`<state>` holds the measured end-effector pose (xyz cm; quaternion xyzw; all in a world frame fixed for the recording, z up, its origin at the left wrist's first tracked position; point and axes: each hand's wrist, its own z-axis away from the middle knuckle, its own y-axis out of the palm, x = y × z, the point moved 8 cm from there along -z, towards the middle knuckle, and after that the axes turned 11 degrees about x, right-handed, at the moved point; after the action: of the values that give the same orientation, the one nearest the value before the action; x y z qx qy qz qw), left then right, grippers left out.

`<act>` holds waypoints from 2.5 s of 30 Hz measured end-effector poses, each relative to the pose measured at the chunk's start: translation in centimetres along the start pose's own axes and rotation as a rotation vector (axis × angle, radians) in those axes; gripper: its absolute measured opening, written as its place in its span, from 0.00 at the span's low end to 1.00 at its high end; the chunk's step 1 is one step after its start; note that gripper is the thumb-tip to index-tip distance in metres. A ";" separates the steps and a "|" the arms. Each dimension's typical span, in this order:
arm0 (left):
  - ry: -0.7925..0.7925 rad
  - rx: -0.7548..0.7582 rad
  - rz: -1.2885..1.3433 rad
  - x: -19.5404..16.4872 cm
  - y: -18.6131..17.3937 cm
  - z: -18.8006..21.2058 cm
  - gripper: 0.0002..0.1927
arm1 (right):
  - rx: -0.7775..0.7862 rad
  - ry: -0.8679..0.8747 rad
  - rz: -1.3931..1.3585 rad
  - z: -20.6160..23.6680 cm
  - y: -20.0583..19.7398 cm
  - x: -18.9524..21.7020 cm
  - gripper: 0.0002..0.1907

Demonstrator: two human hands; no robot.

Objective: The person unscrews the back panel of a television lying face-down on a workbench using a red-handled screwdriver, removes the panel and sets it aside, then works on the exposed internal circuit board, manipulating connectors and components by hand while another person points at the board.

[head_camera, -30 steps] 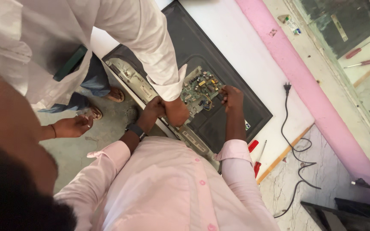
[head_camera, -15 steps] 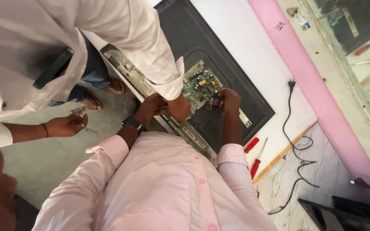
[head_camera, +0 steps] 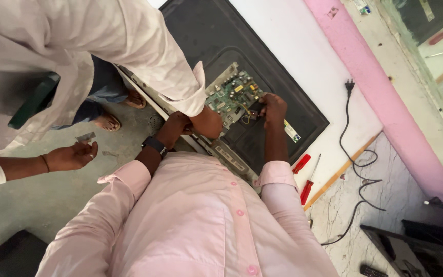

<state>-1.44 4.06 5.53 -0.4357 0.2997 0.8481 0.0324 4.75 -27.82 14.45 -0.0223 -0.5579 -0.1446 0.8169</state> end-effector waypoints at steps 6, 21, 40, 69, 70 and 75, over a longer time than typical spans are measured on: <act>-0.125 -0.120 -0.019 -0.3 -1.0 1.4 0.10 | -0.017 0.006 0.040 0.1 -0.7 -0.7 0.10; -0.095 -0.077 -0.253 2.0 -5.7 4.6 0.12 | -0.112 -0.058 0.020 3.0 -4.7 -3.0 0.12; 0.021 -0.010 -0.770 0.3 -3.2 3.6 0.17 | 0.465 0.386 0.288 15.2 2.1 -14.7 0.13; 0.242 -0.062 -0.869 -5.2 1.9 2.1 0.23 | 0.326 -0.212 0.942 12.3 13.0 -2.3 0.35; 0.194 -0.071 -0.801 -4.8 1.4 2.0 0.23 | 0.331 -0.226 0.931 12.1 12.9 -2.5 0.35; 0.211 -0.072 -0.670 -2.9 -0.5 1.7 0.13 | 0.402 -0.254 0.739 10.7 11.3 -4.8 0.38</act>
<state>-0.68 5.95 8.26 -0.5959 0.1120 0.7507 0.2622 -3.56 -13.91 15.48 -0.0784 -0.6254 0.2728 0.7269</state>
